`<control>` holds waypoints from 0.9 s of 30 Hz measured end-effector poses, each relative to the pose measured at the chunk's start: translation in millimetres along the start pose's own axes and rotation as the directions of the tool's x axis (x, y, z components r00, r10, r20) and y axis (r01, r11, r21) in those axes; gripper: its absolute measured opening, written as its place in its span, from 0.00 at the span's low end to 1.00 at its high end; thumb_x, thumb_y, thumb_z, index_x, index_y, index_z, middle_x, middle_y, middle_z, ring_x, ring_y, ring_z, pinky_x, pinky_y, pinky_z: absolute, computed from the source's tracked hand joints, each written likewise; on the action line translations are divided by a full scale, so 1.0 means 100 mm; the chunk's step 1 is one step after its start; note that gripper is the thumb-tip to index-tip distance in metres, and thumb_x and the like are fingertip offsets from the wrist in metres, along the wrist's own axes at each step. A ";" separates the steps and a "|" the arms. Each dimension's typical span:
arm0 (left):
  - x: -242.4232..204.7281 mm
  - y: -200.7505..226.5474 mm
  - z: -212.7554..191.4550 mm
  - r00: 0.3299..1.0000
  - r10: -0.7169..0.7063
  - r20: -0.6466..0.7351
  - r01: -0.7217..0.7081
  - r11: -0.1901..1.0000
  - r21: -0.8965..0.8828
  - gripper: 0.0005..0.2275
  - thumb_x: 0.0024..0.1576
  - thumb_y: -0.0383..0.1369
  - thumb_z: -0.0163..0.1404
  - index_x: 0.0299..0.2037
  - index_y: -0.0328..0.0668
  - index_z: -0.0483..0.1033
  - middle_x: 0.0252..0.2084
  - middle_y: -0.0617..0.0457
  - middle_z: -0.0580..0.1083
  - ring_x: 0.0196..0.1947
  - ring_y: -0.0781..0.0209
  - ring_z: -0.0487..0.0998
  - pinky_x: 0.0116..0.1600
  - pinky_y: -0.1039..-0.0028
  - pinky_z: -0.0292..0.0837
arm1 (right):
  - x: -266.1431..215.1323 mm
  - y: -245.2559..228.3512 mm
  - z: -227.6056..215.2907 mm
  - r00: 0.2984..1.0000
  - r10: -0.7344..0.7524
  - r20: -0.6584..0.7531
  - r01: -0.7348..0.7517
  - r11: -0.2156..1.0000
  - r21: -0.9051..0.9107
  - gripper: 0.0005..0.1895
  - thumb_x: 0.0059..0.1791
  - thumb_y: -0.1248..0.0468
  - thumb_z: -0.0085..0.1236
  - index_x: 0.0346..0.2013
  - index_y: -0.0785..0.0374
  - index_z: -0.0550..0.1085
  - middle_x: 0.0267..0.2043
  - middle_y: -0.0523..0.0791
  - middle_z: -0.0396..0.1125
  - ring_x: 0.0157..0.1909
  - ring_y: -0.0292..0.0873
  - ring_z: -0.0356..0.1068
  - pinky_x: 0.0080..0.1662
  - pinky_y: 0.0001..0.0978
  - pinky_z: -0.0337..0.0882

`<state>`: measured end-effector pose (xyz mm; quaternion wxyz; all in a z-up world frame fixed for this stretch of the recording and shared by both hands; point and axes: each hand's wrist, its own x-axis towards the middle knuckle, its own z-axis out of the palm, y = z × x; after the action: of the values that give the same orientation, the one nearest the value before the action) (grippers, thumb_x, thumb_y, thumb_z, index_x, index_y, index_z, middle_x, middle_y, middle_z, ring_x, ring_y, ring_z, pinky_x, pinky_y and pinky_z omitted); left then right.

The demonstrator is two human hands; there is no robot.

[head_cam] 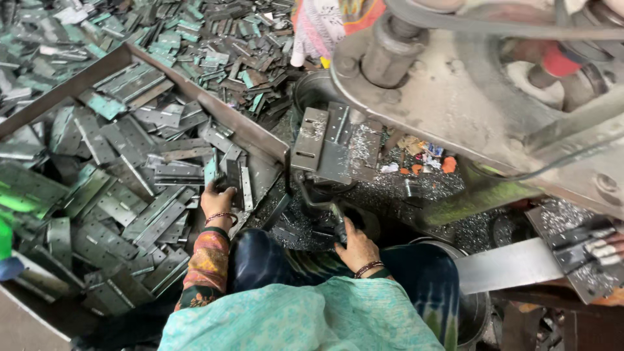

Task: The person operates a hydraulic press machine, repeatedly picking up metal brackets from a bin, placing them into the press, and activating the machine to process them. The processed brackets are then discarded into a pile.

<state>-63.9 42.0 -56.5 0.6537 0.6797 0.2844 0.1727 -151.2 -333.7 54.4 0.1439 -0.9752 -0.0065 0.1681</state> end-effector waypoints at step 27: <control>-0.75 0.90 2.22 0.477 -0.056 0.877 -0.874 -0.140 0.466 0.21 0.68 0.36 0.29 0.72 0.63 0.57 0.76 0.54 0.54 0.77 0.55 0.48 0.74 0.36 0.18 | -0.12 0.10 0.27 0.999 0.040 0.028 -0.043 0.988 0.147 0.47 0.48 0.54 0.59 0.76 0.51 0.44 0.58 0.58 0.66 0.48 0.64 0.73 0.50 0.54 0.74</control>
<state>26.9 -177.5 23.3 -0.0498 0.9720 -0.2115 -0.0899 -172.2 -336.4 31.4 0.2119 -0.9596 0.0244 0.1834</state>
